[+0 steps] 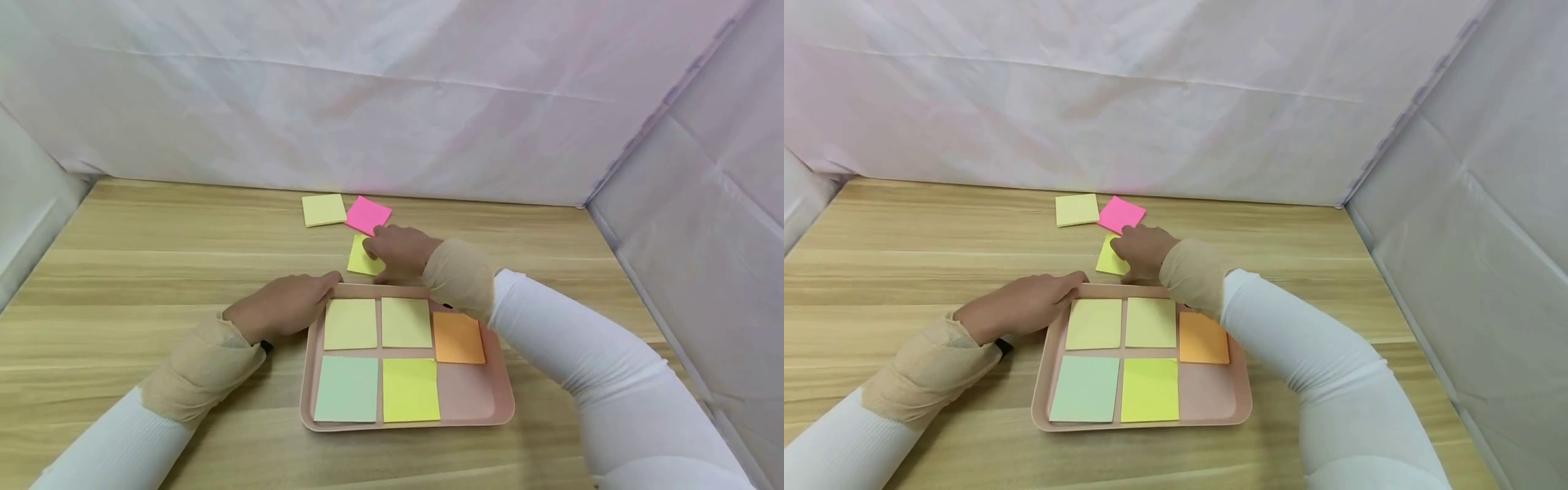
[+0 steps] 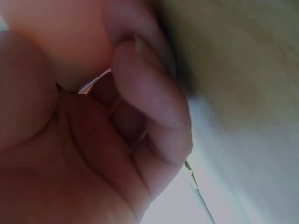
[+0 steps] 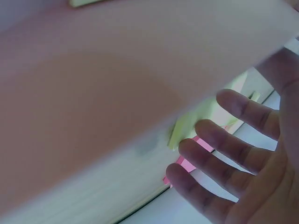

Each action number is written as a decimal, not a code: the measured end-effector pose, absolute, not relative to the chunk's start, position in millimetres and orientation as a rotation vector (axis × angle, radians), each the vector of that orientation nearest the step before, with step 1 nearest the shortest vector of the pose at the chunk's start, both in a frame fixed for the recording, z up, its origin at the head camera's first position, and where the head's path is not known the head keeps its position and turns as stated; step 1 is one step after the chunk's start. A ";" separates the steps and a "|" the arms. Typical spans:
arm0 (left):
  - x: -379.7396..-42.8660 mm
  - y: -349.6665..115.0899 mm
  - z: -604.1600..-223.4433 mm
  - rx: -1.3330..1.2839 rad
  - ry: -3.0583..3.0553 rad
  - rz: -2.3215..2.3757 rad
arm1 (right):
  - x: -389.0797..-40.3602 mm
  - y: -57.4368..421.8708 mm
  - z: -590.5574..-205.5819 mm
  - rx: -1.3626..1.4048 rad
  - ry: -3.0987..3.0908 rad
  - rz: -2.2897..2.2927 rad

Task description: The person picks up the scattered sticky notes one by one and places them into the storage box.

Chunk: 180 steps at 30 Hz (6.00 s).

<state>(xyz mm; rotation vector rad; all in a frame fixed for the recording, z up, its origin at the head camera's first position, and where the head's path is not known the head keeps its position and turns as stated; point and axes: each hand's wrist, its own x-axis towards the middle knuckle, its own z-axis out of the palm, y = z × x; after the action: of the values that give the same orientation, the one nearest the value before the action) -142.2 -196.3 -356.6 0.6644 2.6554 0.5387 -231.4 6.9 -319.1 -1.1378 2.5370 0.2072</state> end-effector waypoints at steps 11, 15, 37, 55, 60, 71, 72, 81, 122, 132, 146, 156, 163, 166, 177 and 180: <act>-140.9 -196.1 -354.7 0.679 2.658 0.553 | -233.9 6.1 -319.2 -1.245 2.535 0.242; -140.7 -196.1 -354.4 0.658 2.637 0.564 | -234.4 6.4 -318.6 -1.236 2.519 0.282; -139.6 -197.0 -354.7 0.674 2.656 0.547 | -235.0 27.8 -305.1 -1.227 2.687 0.276; -138.0 -198.1 -354.6 0.677 2.654 0.558 | -198.0 66.7 -277.2 -1.152 2.852 -0.281; -138.5 -198.4 -355.4 0.677 2.646 0.562 | -180.5 80.8 -275.1 -1.160 2.766 -0.494; -139.5 -198.4 -356.9 0.710 2.656 0.575 | -144.8 117.4 -279.0 -0.853 2.252 -0.676; -139.5 -198.3 -356.5 0.705 2.654 0.574 | -142.6 121.0 -279.3 -0.846 2.225 -0.655; -139.5 -198.4 -354.9 0.686 2.644 0.572 | -127.2 134.0 -293.0 -0.865 2.194 -0.380; -141.5 -196.9 -356.6 0.669 2.644 0.538 | -99.0 125.9 -306.7 -1.182 2.535 0.175; -142.2 -197.0 -358.6 0.674 2.650 0.544 | -97.5 125.2 -312.3 -1.181 2.626 0.132; -141.9 -196.3 -356.3 0.677 2.646 0.547 | -149.1 150.1 -295.7 -0.712 2.842 -0.537; -141.4 -196.9 -356.6 0.672 2.644 0.554 | -164.7 186.7 -341.5 -0.560 2.355 -0.963; -139.7 -191.4 -354.1 0.668 2.650 0.544 | -168.5 193.3 -363.7 -0.705 2.277 -1.049; -139.1 -191.5 -353.7 0.637 2.656 0.532 | -170.8 192.3 -369.5 -0.776 2.305 -1.048; -149.3 -199.7 -351.0 0.671 2.599 0.529 | -166.9 181.7 -378.3 -0.729 2.372 -1.038; -168.0 -209.3 -346.1 0.704 2.633 0.550 | -168.4 174.5 -381.0 -0.754 2.365 -1.053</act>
<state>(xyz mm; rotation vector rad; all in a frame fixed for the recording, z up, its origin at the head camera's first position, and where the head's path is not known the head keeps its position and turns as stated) -168.0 -209.3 -346.1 0.7041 2.6334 0.5495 -168.4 174.5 -381.0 -0.7539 2.3649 -1.0525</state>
